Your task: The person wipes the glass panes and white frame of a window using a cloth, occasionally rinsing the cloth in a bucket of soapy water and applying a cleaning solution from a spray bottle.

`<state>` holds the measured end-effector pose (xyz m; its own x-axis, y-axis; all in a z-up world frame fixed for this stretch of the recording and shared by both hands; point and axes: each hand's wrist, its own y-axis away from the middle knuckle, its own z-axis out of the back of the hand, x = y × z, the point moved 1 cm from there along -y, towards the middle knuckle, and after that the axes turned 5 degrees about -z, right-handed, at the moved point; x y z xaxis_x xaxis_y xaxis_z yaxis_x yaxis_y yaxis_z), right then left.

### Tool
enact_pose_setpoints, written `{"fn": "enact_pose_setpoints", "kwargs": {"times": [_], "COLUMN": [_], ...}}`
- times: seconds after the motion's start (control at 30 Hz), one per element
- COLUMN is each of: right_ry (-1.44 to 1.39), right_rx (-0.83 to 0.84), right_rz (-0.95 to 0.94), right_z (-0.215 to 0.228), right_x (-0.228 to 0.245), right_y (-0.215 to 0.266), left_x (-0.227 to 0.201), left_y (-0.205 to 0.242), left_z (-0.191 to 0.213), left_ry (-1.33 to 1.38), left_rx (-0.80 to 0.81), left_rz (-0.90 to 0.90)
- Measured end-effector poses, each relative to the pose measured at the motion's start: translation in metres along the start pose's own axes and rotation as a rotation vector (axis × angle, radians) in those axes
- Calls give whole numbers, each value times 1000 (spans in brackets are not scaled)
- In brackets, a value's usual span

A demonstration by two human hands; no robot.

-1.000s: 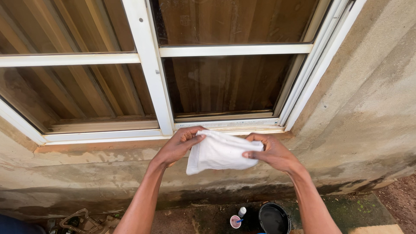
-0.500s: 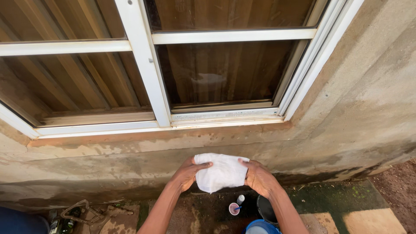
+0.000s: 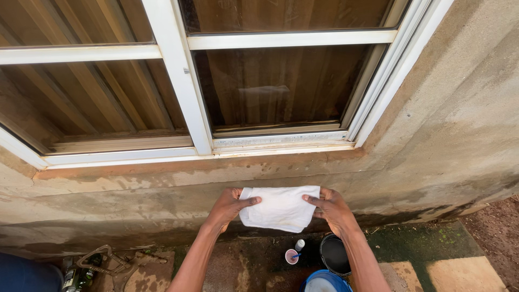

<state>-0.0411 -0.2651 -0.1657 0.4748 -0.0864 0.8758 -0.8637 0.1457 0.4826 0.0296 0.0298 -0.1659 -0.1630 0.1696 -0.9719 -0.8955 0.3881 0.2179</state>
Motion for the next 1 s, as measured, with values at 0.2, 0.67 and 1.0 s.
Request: {"fn": "enact_pose_setpoints", "kwargs": {"times": [0.2, 0.67, 1.0], "right_ry": [-67, 362, 156], "right_rx": [-193, 56, -95], "right_rz": [29, 214, 265], "right_z": [-8, -8, -16], "right_x": [18, 31, 34], "right_y": [16, 22, 20], "left_x": [-7, -45, -59], "left_y": [3, 11, 20], "left_z": [1, 20, -1], "left_ry": [-25, -8, -129], "left_rx": [-78, -192, -158], "left_rz": [-26, -296, -123]}}
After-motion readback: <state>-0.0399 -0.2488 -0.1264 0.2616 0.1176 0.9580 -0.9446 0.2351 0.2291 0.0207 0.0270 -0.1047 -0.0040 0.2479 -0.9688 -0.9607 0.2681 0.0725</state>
